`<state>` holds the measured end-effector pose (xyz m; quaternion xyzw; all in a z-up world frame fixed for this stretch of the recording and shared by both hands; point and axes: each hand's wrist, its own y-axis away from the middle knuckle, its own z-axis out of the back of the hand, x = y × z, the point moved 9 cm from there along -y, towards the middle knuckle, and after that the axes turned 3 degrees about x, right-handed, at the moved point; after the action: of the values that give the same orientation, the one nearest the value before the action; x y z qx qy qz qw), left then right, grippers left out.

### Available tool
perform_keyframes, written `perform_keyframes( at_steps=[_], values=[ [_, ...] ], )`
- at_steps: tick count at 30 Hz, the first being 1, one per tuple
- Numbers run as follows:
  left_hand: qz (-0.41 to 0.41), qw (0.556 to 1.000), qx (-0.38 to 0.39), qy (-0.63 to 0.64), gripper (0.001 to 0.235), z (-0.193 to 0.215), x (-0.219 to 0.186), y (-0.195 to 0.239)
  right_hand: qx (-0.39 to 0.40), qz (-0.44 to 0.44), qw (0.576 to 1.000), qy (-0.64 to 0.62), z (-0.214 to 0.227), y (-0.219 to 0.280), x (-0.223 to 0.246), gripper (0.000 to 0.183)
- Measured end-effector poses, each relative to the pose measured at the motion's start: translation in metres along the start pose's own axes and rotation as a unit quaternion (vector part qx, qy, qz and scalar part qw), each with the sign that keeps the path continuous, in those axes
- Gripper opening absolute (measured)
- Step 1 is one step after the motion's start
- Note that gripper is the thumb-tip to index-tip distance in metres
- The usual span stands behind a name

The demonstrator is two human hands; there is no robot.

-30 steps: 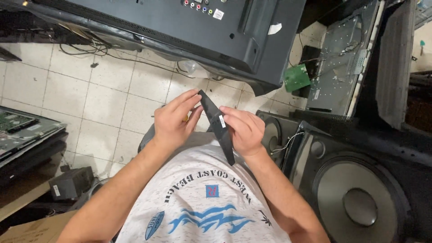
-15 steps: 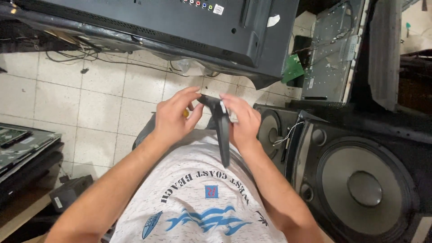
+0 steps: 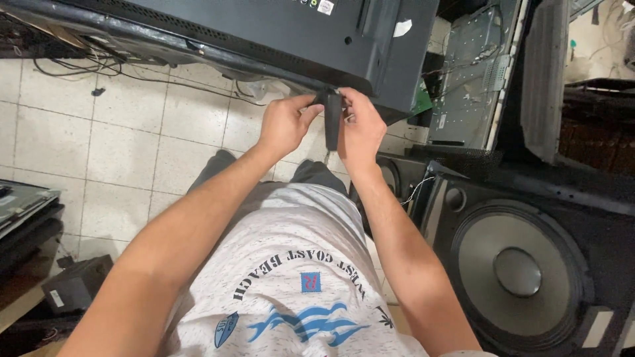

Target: The person attaches a black plastic TV stand to the back of a flat-screen TV using a screwdriver. They align the stand, insert screws, and tighten them to secure the stand in place.

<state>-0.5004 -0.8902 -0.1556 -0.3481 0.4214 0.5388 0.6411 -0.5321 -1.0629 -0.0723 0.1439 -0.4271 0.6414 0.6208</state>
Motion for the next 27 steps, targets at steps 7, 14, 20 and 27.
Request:
perform_keyframes(
  at_steps=[7, 14, 20, 27],
  values=[
    [0.007, 1.000, 0.006, 0.027, 0.020, -0.011, 0.014, -0.017, -0.005, 0.031, 0.999, 0.010, 0.000, -0.016, 0.000, 0.023],
    [0.021, 0.998, 0.013, 0.062, 0.018, -0.009, 0.011, -0.020, -0.023, 0.033, 0.999, 0.020, -0.003, -0.017, -0.012, 0.027],
    [0.046, 0.996, 0.032, 0.071, 0.019, -0.018, 0.021, -0.023, -0.028, 0.037, 0.999, 0.015, -0.001, -0.020, -0.010, 0.026],
    [0.101, 0.985, 0.046, 0.130, 0.020, -0.031, 0.026, -0.021, -0.020, 0.050, 0.998, 0.023, 0.000, -0.025, -0.008, 0.031]
  ],
)
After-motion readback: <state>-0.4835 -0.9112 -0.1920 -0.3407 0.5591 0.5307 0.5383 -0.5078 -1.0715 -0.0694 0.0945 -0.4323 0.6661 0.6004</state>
